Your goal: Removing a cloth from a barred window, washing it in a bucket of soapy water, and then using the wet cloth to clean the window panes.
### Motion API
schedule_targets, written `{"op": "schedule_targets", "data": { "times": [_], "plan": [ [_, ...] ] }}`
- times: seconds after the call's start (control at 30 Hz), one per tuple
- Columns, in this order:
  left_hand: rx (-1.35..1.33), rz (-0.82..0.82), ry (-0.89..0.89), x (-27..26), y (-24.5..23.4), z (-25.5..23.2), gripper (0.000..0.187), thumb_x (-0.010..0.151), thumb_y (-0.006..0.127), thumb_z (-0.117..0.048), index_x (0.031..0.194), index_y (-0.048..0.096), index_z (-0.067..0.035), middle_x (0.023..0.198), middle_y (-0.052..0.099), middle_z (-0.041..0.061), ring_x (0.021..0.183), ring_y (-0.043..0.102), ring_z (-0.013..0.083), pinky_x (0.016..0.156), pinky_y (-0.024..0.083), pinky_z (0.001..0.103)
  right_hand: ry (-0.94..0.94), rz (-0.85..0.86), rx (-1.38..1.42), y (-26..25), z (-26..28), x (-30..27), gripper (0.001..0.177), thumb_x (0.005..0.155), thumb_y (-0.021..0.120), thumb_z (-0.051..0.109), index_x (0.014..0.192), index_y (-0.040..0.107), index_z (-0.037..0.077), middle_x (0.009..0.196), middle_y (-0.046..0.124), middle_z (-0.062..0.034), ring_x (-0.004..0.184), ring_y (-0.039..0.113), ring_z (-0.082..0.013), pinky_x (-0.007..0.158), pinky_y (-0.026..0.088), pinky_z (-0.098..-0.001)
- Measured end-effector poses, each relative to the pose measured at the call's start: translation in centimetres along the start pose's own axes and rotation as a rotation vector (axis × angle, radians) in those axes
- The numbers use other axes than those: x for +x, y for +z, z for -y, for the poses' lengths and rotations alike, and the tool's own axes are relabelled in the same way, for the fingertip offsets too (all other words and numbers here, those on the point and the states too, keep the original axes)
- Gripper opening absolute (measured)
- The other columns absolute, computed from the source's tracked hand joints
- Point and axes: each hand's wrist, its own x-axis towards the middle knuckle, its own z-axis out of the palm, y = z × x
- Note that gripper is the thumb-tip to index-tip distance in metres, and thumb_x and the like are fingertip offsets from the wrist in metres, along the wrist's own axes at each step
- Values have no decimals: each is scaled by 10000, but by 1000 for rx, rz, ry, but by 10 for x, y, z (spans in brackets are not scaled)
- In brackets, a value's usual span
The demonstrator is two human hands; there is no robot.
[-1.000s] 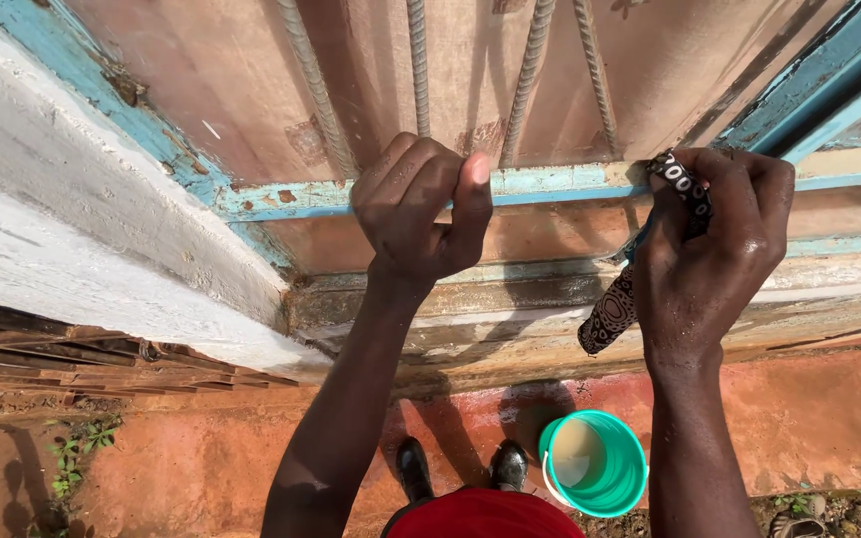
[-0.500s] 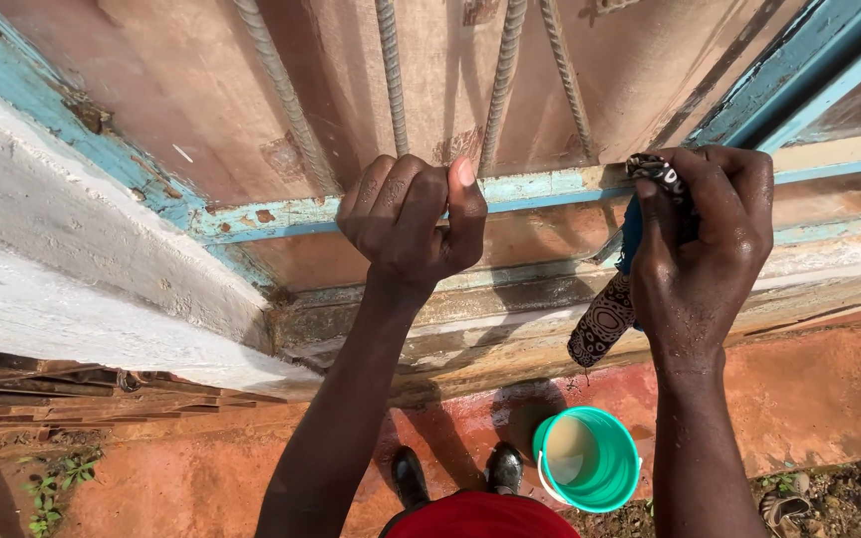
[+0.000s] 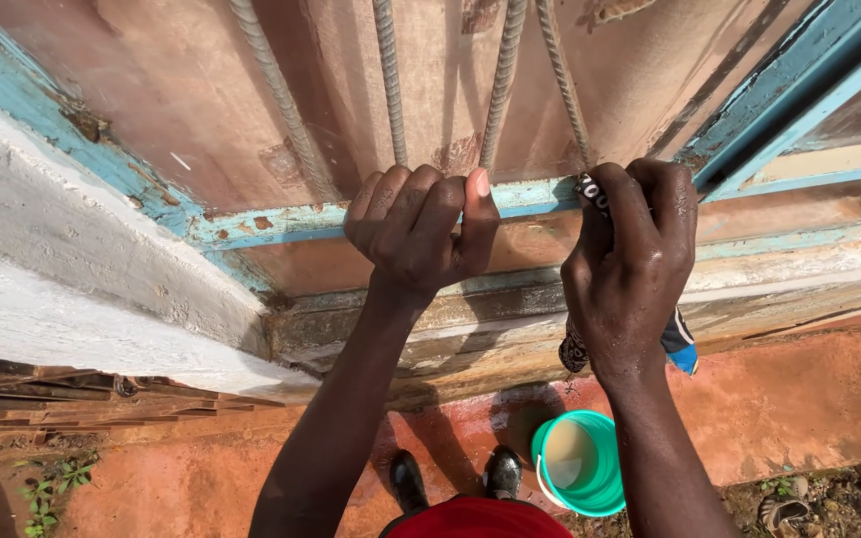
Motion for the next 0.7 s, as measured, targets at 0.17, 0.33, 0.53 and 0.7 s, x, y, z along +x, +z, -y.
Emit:
{"op": "schedule_targets", "data": {
  "times": [0.17, 0.33, 0.53, 0.7],
  "plan": [
    [-16, 16, -14, -4, 0, 2, 265, 968, 655, -105, 723, 565, -64, 643, 523, 62, 558, 489, 208, 548, 371, 368, 95, 42, 167, -19, -21, 4, 186, 1008, 727, -90, 1184, 690, -44, 1125, 547, -143, 1013, 627, -252, 848, 523, -372],
    [5, 5, -13, -3, -2, 2, 298, 930, 675, -100, 671, 529, -71, 608, 499, 63, 530, 470, 216, 518, 337, 376, 122, -54, 107, -11, -21, 1, 143, 1031, 725, -102, 1159, 687, -54, 1097, 538, -157, 987, 617, -261, 833, 524, -361],
    [-29, 9, 10, -6, -1, 1, 214, 986, 688, -121, 805, 597, -55, 734, 581, 76, 622, 561, 221, 579, 407, 371, 75, -36, 105, -1, 12, 4, 175, 1005, 683, -137, 1151, 664, -43, 1079, 545, -159, 977, 615, -284, 838, 508, -377],
    [38, 46, -8, -4, -3, 0, 225, 924, 714, -93, 750, 579, -48, 680, 568, 84, 593, 546, 239, 561, 404, 382, 41, 111, 327, -2, 34, 5, 238, 946, 681, -118, 1166, 671, -26, 1103, 569, -144, 995, 635, -262, 810, 516, -392]
  ]
}}
